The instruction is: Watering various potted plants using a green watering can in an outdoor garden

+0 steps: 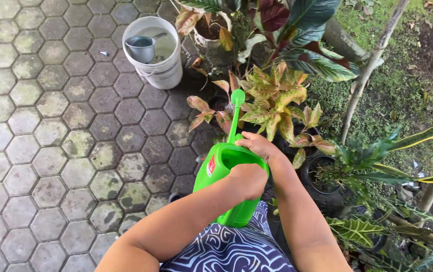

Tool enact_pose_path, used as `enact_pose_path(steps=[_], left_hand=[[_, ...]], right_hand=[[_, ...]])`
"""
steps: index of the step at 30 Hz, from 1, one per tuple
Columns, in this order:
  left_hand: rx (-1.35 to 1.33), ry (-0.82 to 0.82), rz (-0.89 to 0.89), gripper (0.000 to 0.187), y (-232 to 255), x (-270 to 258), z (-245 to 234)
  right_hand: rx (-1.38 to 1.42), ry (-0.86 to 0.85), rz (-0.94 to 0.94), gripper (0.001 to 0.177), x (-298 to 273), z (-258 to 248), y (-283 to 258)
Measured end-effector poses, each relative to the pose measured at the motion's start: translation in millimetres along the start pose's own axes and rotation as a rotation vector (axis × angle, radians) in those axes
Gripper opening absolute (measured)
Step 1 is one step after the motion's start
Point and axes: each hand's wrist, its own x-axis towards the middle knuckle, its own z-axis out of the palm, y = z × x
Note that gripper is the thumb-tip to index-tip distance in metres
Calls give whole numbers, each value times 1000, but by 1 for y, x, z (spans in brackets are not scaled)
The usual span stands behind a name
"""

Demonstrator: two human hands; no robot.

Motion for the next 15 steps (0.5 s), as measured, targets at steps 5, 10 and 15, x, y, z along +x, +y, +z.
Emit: enact_pose_path(steps=[5, 10, 15], left_hand=[[16, -36, 60, 16, -49, -37, -5], [47, -64, 114, 15, -80, -68, -1], [121, -29, 185, 14, -91, -89, -3]], right_hand=[[119, 50, -30, 94, -13, 58, -15], [173, 120, -41, 94, -30, 97, -22], [195, 183, -62, 96, -19, 95, -9]])
